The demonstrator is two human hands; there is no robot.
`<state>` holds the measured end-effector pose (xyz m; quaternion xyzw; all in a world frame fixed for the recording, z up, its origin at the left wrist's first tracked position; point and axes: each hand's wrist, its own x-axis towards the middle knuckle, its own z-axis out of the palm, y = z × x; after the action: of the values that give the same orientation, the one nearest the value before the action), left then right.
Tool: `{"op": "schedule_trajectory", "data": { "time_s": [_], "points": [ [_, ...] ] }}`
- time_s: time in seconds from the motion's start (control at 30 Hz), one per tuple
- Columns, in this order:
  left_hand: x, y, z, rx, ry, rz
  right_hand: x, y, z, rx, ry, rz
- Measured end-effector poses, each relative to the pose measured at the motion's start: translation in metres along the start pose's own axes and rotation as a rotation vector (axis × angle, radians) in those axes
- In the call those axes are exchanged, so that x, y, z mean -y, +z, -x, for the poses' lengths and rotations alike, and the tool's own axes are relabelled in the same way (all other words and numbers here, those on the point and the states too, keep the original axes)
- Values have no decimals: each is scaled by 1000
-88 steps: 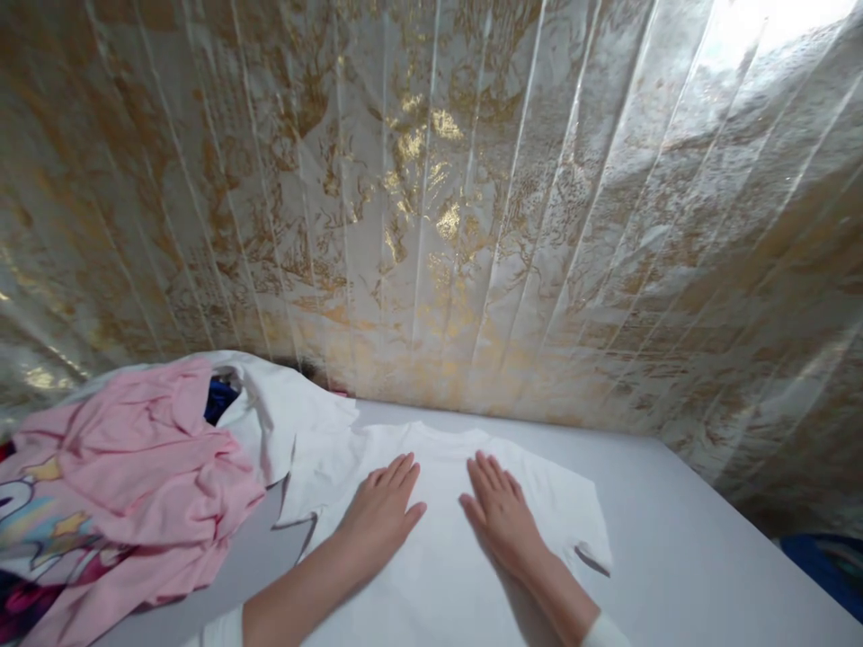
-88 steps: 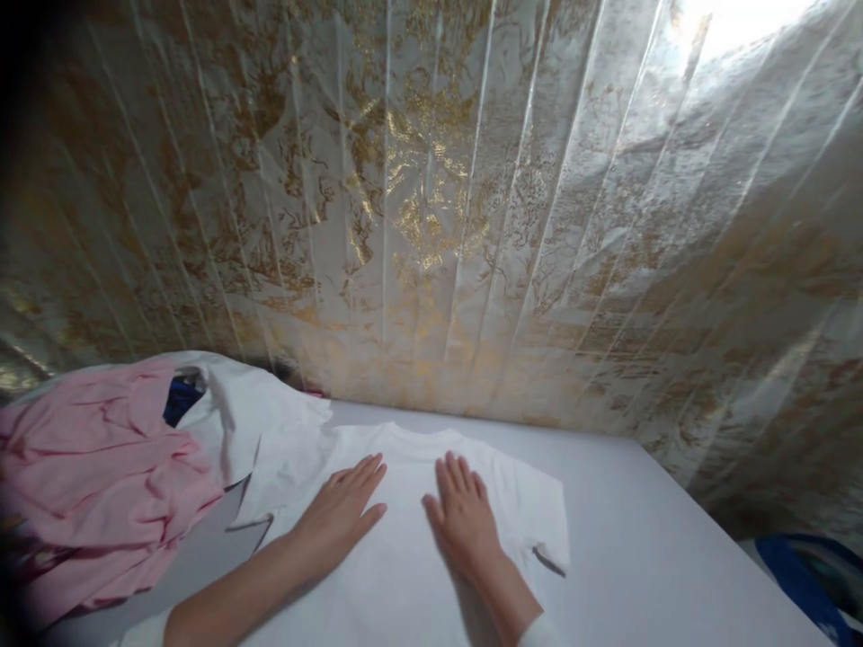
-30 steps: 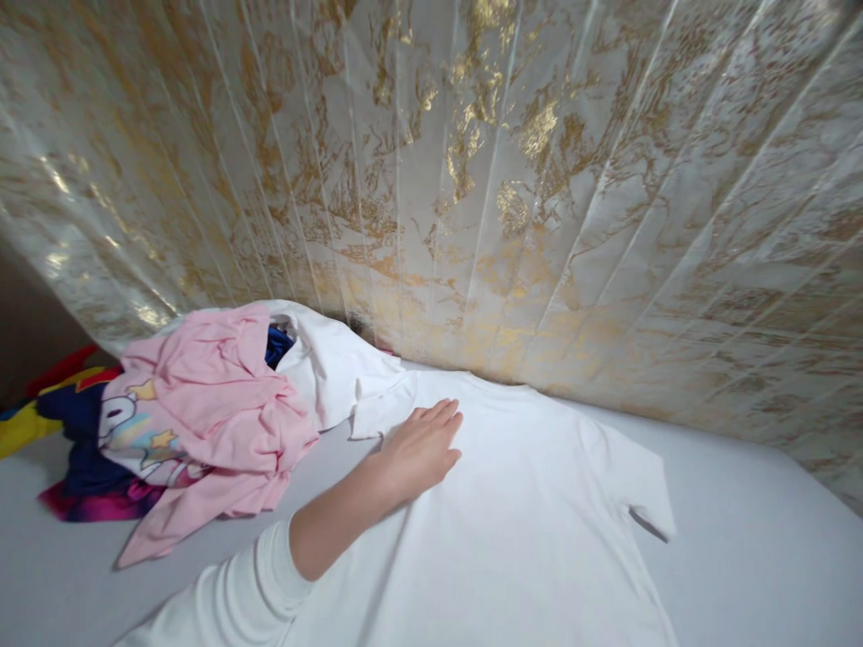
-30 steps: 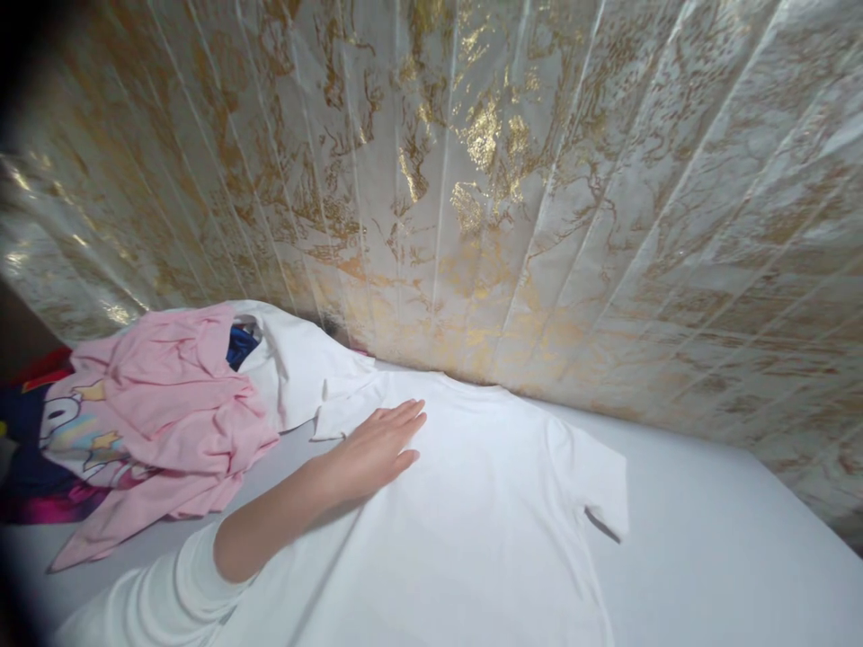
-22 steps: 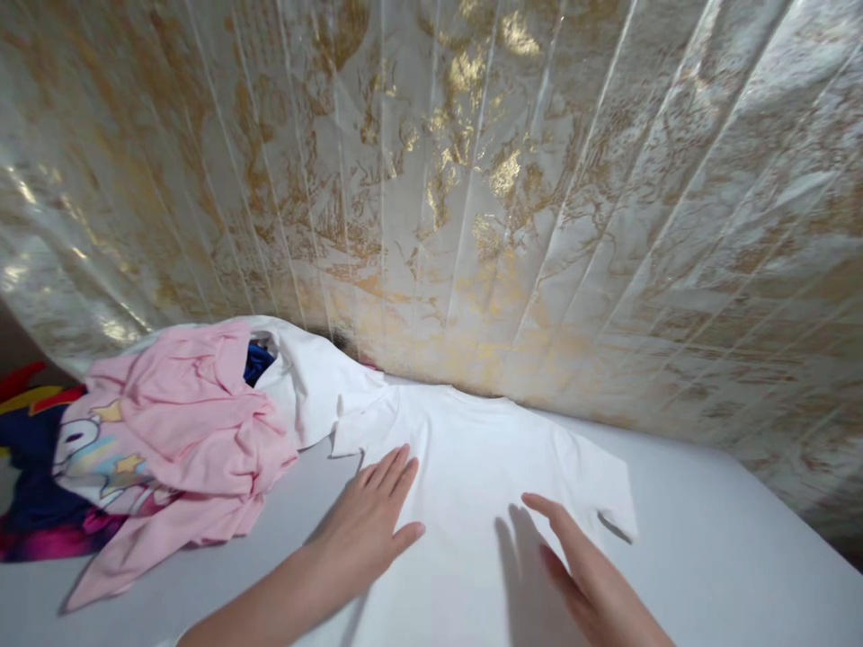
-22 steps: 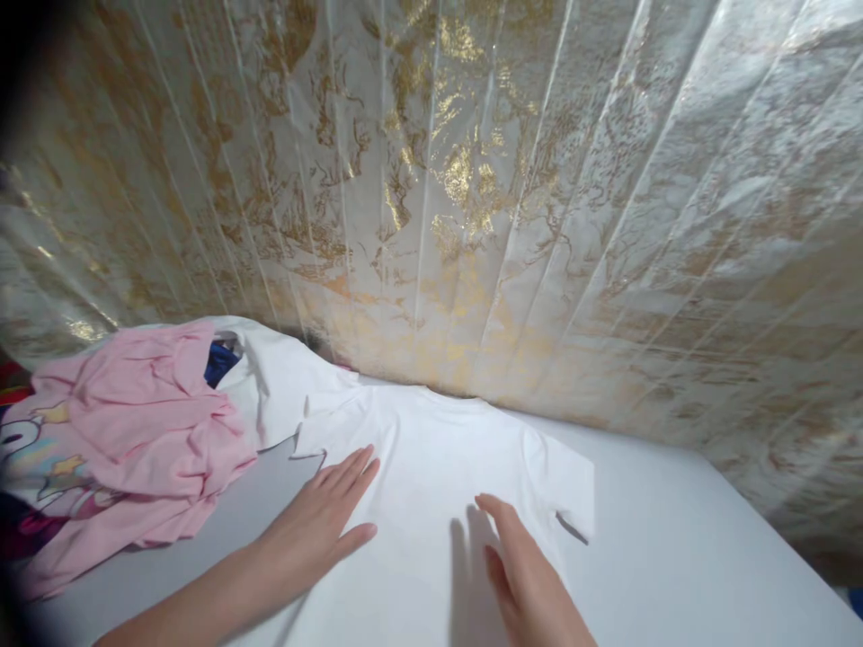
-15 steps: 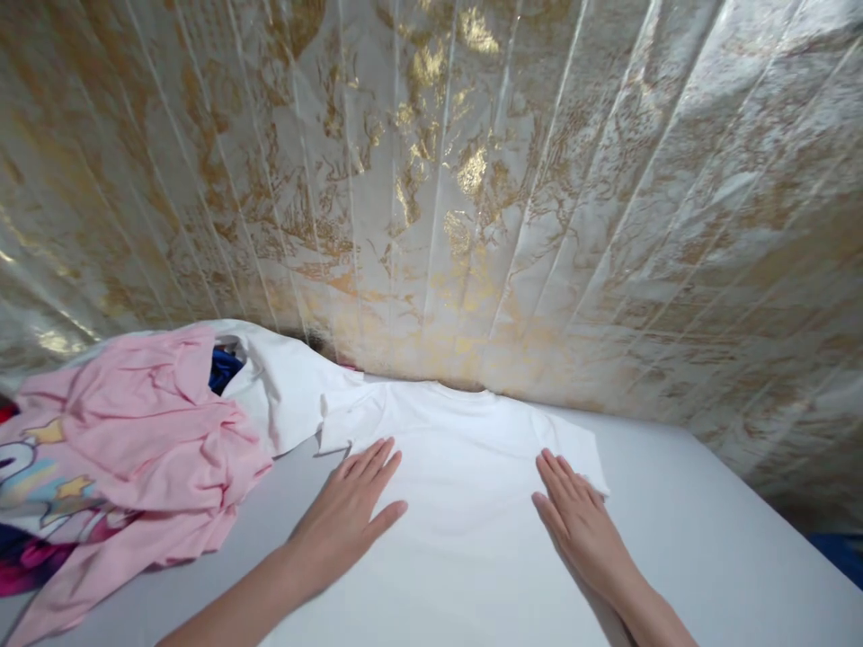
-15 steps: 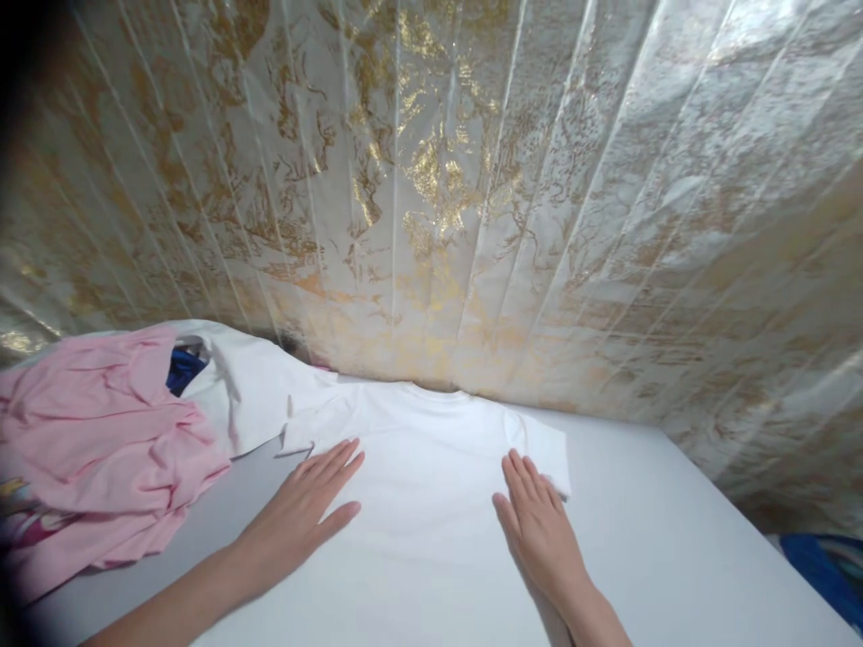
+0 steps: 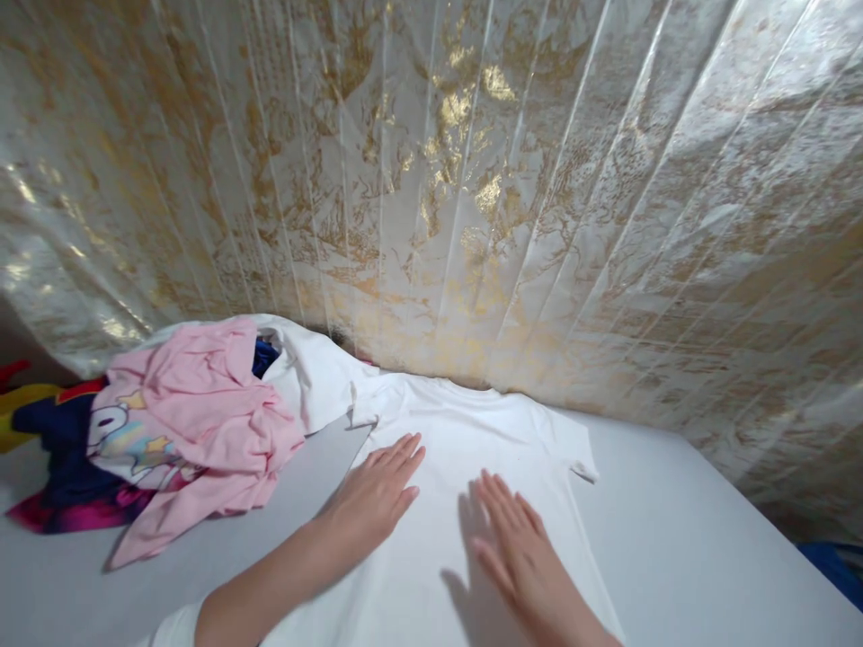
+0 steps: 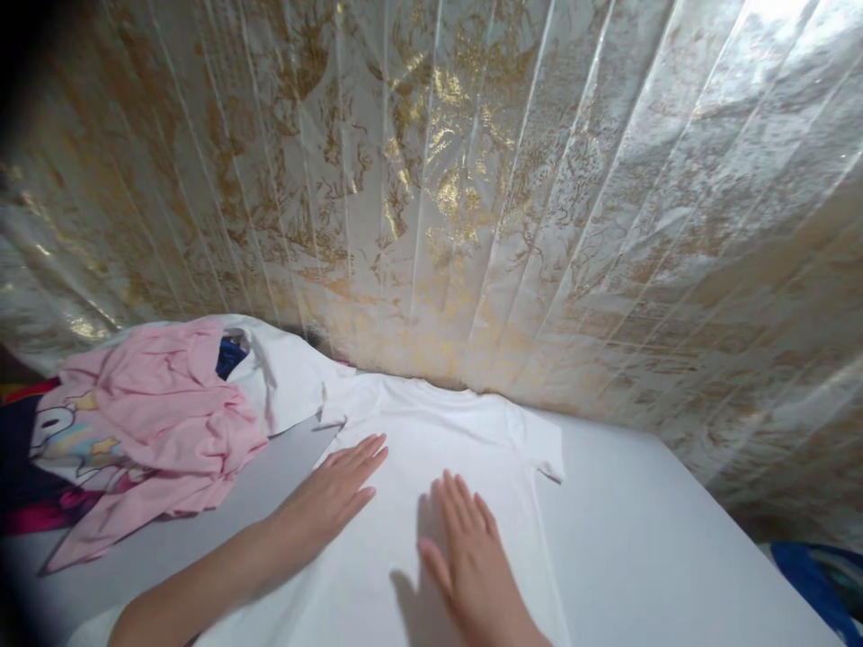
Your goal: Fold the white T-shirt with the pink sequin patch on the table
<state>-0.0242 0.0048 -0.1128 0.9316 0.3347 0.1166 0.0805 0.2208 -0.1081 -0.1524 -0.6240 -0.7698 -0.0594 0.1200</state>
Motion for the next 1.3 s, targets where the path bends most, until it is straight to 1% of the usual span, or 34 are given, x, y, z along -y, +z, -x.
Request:
{"op": "schedule_trajectory", "data": {
  "time_s": [0.03, 0.07, 0.1, 0.13, 0.2, 0.27, 0.3, 0.37, 0.4, 0.47, 0.53, 0.6, 0.63, 0.67, 0.73, 0.8, 0.87, 0.97, 1.03, 1.1, 1.17, 1.23, 1.3],
  "points": [
    [-6, 0, 11, 5, 28, 16, 21, 2, 7, 10, -110, -36],
    [-11, 1, 21, 8, 46, 26, 37, 3, 12, 15, -188, -56],
    [-14, 2, 29, 11, 52, 27, 47, 4, 16, 27, -217, -62],
    [-16, 3, 35, 13, 48, 24, 51, 4, 16, 41, -204, -55],
    [-17, 5, 40, 22, 34, 17, 41, 3, 12, 69, -67, -12],
    [-17, 3, 41, 50, 11, 14, 20, 3, 5, 87, 97, 40],
    [-18, 1, 41, 68, -2, 13, 10, 3, 2, 91, 150, 60],
    [-21, -3, 45, 88, -3, 15, -1, 4, 0, 83, 202, 89],
    [-23, -4, 48, 86, 11, 20, 1, 5, 2, 65, 207, 97],
    [-27, -3, 56, 65, 53, 30, 16, 7, 8, 12, 168, 89],
    [-29, -1, 63, 59, 71, 32, 42, 9, 17, -28, 44, 50],
    [-28, 3, 67, 65, 64, 19, 64, 9, 22, -32, -102, -3],
    [-27, 4, 68, 65, 63, 14, 69, 9, 23, -21, -146, -22],
    [-25, 4, 68, 59, 68, 10, 70, 8, 22, -7, -153, -33],
    [-21, 5, 67, 40, 86, 5, 58, 5, 20, 27, -65, -22],
    [-18, 5, 67, 26, 100, 0, 31, 2, 17, 59, 91, 25],
    [-15, 6, 67, 18, 106, -3, 0, -2, 17, 73, 217, 80],
    [-13, 10, 68, 7, 118, -2, -37, -7, 21, 97, 288, 129],
    [-12, 12, 68, 1, 121, -7, -50, -10, 22, 119, 291, 131],
    [-11, 13, 67, 1, 118, -15, -56, -13, 22, 132, 281, 118],
    [-9, 14, 67, -1, 116, -20, -54, -16, 21, 135, 284, 105],
    [-8, 15, 67, -9, 124, -12, -43, -20, 23, 132, 293, 91],
    [-9, 17, 68, -17, 141, 9, -23, -22, 31, 117, 257, 68]
  ]
}}
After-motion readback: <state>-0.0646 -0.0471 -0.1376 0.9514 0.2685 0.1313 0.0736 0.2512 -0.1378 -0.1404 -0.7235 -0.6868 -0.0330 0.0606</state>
